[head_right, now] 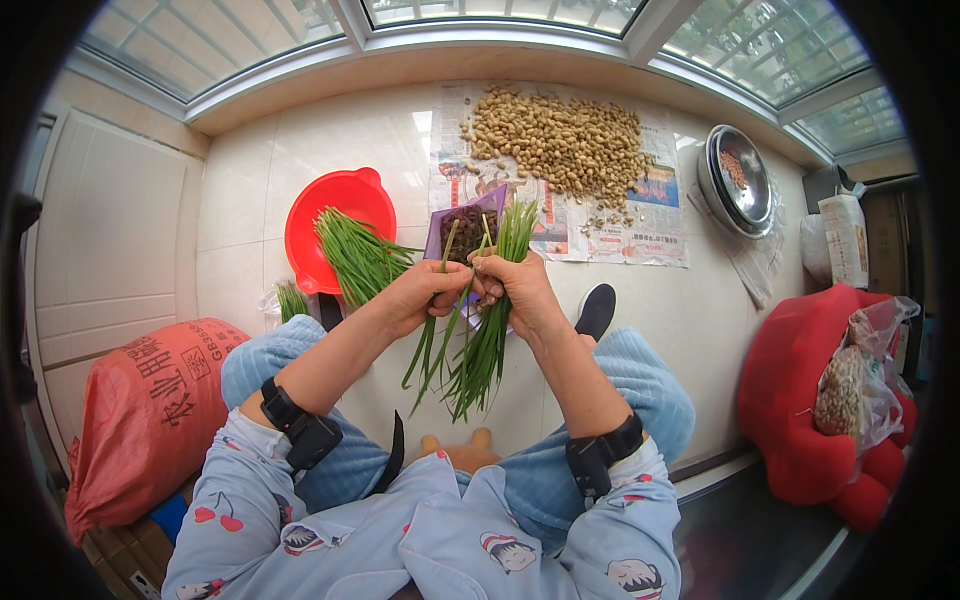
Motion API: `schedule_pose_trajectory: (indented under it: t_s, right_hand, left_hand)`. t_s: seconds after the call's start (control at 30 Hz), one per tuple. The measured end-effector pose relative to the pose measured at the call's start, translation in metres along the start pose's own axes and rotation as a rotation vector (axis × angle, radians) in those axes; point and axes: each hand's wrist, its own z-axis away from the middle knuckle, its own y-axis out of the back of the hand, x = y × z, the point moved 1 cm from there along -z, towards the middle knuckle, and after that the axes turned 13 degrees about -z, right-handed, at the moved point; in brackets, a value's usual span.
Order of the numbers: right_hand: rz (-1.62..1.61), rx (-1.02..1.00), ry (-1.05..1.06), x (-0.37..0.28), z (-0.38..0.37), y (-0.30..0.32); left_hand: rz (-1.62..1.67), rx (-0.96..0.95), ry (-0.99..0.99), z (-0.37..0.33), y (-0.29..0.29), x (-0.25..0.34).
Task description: The person sits on the floor and trims the ends of green onions by hand, placing the trimmed pieces into a purple bag. The person then places the trimmed green onions into a red bowl.
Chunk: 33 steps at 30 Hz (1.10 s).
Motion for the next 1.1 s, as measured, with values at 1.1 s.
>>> schedule_pose_trajectory:
  t_s: [1.1]
  right_hand:
    - [0.064,0.049,0.03,0.004,0.002,-0.002]
  left_hand:
    - [-0.212,0.131,-0.019,-0.003,0.001,-0.004]
